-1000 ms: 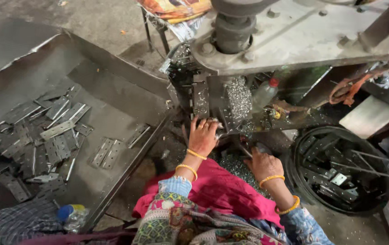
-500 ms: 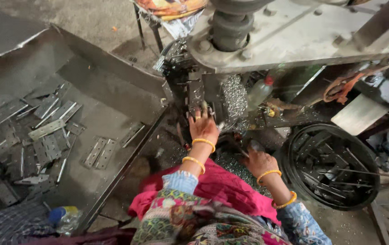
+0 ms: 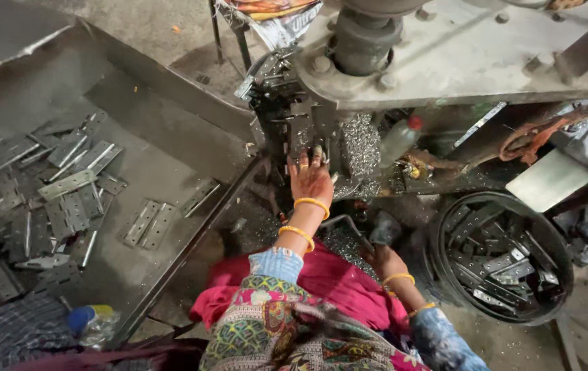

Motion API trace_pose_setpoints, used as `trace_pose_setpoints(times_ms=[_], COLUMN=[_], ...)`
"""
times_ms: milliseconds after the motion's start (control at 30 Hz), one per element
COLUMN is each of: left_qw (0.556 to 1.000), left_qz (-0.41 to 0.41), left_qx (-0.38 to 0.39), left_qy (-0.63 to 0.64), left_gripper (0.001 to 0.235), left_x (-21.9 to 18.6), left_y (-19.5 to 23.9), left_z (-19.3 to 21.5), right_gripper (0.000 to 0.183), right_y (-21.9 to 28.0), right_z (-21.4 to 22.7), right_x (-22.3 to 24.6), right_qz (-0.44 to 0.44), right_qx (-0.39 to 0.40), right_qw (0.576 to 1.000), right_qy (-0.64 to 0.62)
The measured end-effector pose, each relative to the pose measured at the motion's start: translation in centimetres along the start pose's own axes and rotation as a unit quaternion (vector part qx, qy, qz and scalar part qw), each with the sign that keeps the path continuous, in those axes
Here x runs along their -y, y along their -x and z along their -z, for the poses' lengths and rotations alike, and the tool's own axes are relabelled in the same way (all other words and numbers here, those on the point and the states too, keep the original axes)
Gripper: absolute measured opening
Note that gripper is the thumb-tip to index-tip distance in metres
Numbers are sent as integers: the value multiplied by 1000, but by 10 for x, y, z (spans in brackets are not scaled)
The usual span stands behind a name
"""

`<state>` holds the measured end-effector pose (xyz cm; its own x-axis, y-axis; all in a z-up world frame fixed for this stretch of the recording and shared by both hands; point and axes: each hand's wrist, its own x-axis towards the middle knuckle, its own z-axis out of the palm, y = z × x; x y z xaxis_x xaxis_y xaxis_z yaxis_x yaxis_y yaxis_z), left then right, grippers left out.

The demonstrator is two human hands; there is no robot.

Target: The person places small metal hinge leaves into a stamping or punching machine by hand, operates the machine with a lever, and then gathers the processed pieces from a tray and places them into a larger bin.

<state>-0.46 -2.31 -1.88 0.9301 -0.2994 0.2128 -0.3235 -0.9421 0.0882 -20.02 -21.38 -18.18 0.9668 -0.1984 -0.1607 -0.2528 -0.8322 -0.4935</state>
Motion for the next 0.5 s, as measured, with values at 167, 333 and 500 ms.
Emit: trace_pose_setpoints(times_ms=[167, 333, 500], left_qw=[997, 1000, 994], left_qz=[15, 6, -11], left_qx=[57, -5, 91], left_qy=[-40, -29, -55], left_gripper=[47, 62, 52], left_x=[-3, -10, -2], left_y=[-12, -14, -32], left_z=[-14, -7, -7], right_gripper=[45, 44, 45], right_y=[-23, 10, -7], right_z=[63, 14, 57], right_x=[22, 11, 27], right_qz=[-49, -38, -58], right_qx=[72, 14, 63], right_qw=[987, 999, 994], right_qy=[134, 20, 70])
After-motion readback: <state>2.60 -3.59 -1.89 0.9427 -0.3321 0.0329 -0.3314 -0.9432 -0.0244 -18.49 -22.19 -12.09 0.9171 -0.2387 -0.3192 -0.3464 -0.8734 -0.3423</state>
